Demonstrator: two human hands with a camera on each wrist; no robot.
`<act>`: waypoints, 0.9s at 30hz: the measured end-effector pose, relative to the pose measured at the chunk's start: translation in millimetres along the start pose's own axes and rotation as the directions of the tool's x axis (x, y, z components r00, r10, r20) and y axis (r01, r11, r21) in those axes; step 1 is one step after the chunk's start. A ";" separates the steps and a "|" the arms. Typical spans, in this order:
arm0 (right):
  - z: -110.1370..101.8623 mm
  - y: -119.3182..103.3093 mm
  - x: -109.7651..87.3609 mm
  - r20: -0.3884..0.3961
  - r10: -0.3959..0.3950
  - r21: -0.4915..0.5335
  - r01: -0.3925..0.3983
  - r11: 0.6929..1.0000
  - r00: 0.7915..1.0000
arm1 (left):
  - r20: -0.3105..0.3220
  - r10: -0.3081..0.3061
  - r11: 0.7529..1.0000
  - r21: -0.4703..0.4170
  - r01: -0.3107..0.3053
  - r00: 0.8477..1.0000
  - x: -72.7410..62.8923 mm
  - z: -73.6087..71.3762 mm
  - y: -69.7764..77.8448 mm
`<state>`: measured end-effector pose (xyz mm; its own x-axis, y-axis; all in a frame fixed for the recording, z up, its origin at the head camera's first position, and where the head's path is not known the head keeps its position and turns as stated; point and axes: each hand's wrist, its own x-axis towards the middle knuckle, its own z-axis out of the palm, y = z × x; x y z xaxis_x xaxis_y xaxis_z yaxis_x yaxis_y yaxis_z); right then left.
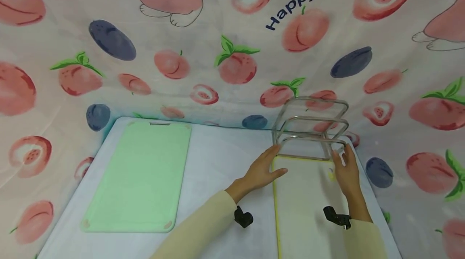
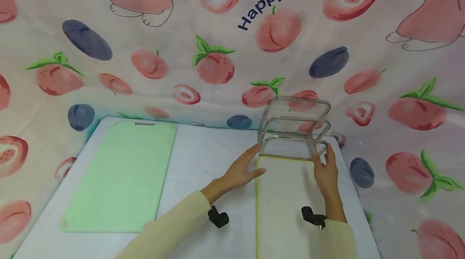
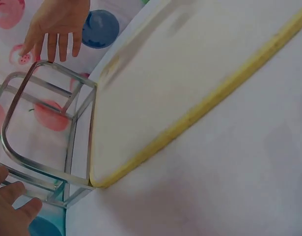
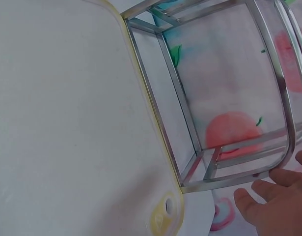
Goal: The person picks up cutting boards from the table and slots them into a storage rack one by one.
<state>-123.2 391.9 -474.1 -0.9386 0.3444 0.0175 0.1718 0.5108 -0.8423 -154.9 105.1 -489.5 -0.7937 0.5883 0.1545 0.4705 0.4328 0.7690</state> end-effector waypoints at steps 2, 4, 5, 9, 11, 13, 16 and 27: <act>-2.2 0.9 3.1 -0.010 0.017 0.012 -0.017 1.000 1.000 | 0.006 -0.005 1.000 -0.009 0.005 1.000 6.4 1.0 4.3; -4.2 2.2 5.9 -0.014 0.030 0.022 -0.029 0.999 0.999 | 0.013 -0.002 1.000 -0.014 0.003 1.000 12.2 2.0 7.8; -5.1 2.6 7.4 -0.014 0.031 0.035 -0.030 0.999 0.999 | 0.013 0.000 1.000 -0.022 0.000 1.000 15.0 2.3 9.2; -5.6 4.4 13.7 0.006 0.022 0.148 -0.023 0.989 1.000 | 0.004 -0.024 0.998 -0.054 0.024 1.000 23.2 3.1 12.5; -5.5 4.0 16.0 0.011 0.033 0.213 -0.034 0.976 0.999 | -0.001 -0.049 0.996 -0.071 0.048 0.999 26.1 3.9 13.3; -4.5 3.4 18.5 0.009 0.057 0.255 -0.057 0.965 0.998 | -0.005 -0.068 0.995 -0.073 0.068 0.998 28.9 4.0 12.9; -1.4 1.6 21.5 -0.004 0.093 0.265 -0.089 0.960 0.996 | -0.006 -0.077 0.994 -0.077 0.076 0.997 34.3 2.5 10.9; 6.1 4.8 22.6 -0.053 0.136 0.335 -0.111 0.936 0.989 | 0.092 -0.103 0.981 -0.157 0.116 0.990 48.9 -0.9 12.5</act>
<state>-145.5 397.3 -481.0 -0.8895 0.4517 -0.0689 0.1646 0.1759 -0.9705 -188.2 138.6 -471.8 -0.7991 0.6009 0.0170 0.3085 0.3856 0.8696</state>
